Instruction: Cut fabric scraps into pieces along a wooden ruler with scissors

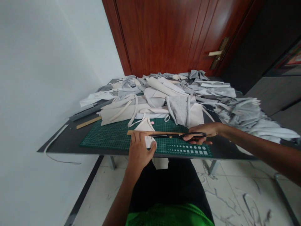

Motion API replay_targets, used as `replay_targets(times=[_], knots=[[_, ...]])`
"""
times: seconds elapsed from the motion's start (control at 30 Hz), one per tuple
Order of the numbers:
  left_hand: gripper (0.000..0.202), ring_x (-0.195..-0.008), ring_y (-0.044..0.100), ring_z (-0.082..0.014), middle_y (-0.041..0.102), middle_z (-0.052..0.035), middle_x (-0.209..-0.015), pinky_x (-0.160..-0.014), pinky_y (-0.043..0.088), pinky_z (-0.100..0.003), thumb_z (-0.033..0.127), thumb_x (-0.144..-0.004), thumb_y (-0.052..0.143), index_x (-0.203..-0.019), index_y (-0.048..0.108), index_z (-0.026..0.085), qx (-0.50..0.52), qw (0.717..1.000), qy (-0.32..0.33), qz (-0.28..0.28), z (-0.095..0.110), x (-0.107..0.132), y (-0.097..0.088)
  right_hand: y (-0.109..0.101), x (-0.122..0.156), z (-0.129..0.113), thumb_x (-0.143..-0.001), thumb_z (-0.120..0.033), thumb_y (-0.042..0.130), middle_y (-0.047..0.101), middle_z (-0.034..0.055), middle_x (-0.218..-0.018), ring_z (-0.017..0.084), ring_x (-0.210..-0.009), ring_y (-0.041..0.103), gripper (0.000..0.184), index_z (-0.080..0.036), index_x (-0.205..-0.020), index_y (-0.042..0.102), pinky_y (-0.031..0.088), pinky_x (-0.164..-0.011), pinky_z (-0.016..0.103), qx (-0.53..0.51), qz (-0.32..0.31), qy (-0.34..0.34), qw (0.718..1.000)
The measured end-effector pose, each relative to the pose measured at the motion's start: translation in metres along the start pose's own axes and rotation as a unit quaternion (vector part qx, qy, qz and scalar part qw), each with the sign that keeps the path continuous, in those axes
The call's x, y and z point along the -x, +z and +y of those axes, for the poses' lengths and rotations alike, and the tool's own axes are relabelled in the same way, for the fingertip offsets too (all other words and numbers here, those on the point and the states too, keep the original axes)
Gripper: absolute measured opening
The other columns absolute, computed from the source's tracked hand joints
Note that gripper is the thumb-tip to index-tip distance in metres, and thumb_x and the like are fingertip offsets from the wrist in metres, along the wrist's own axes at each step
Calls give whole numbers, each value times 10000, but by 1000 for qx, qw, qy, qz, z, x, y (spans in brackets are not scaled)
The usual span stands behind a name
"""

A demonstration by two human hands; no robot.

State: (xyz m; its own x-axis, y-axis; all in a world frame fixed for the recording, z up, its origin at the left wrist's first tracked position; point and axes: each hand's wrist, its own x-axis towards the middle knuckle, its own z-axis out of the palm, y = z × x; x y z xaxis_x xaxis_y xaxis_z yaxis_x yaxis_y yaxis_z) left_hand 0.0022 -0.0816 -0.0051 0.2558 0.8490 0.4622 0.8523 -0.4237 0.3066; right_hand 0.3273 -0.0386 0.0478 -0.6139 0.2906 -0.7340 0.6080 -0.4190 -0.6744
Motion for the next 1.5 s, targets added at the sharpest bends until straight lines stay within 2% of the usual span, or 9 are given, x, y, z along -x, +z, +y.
replay_targets(times=[0.57, 0.67, 0.8, 1.0, 1.07, 1.2, 1.33, 1.5], knots=[[295, -1116, 529, -354, 521, -110, -1102, -997, 524, -557, 339, -881, 689, -1062, 494, 211, -9, 1000, -1, 5, 0, 1, 1, 6, -1, 7, -849, -693, 708, 360, -117, -496, 27, -355, 245, 562, -176, -729, 526, 424, -319, 152, -13, 31, -40, 999], [295, -1123, 526, -353, 520, -110, -1113, -996, 525, -548, 348, -894, 684, -1074, 500, 205, -5, 1000, -1, 1, 0, 1, 1, 5, -5, 11, -797, -723, 734, 375, -121, -495, 25, -349, 254, 587, -184, -743, 508, 473, -347, 170, -37, 4, -20, 999], [312, -1158, 519, -351, 529, -121, -1153, -1025, 507, -550, 413, -943, 651, -1116, 511, 194, 2, 1000, -2, -9, -2, 2, 1, 2, -10, 14, -786, -808, 659, 370, -131, -443, 29, -315, 213, 631, -203, -765, 482, 503, -354, 204, -58, -58, 9, 997], [459, -1142, 518, -361, 530, -126, -1126, -1011, 510, -556, 567, -914, 677, -1096, 515, 178, 12, 1000, -11, -6, -3, 3, 3, 0, -11, 9, -813, -812, 610, 362, -124, -432, 43, -316, 198, 618, -212, -765, 469, 505, -353, 208, -69, -87, 28, 993], [399, -1131, 514, -361, 524, -128, -1111, -1001, 512, -555, 527, -935, 657, -1069, 517, 178, 3, 1000, -9, -9, -3, 3, 2, 1, -11, 9, -842, -800, 581, 350, -125, -432, 46, -320, 189, 602, -212, -771, 470, 493, -349, 197, -75, -93, 30, 992], [113, -1131, 509, -348, 524, -135, -1123, -1002, 504, -543, 269, -978, 555, -1050, 546, 183, -18, 1000, 4, -25, -1, 2, 0, 2, -10, 10, -828, -789, 602, 328, -127, -427, 46, -322, 166, 595, -218, -742, 460, 468, -320, 189, -90, -76, 30, 993], [125, -1134, 513, -331, 530, -123, -1134, -1011, 497, -527, 169, -976, 507, -1081, 568, 197, -12, 1000, 7, -20, -1, 2, -1, 3, -6, 11, -767, -777, 684, 377, -117, -475, 39, -327, 183, 608, -233, -711, 417, 457, -300, 198, -113, -57, 22, 992], [131, -1138, 505, -329, 524, -125, -1148, -1017, 495, -524, 150, -993, 484, -1093, 561, 186, -16, 1000, 16, -19, -4, 3, 0, 2, -4, 8, -812, -751, 675, 364, -120, -496, 30, -344, 172, 577, -214, -747, 472, 461, -312, 185, -108, -52, 21, 993]])
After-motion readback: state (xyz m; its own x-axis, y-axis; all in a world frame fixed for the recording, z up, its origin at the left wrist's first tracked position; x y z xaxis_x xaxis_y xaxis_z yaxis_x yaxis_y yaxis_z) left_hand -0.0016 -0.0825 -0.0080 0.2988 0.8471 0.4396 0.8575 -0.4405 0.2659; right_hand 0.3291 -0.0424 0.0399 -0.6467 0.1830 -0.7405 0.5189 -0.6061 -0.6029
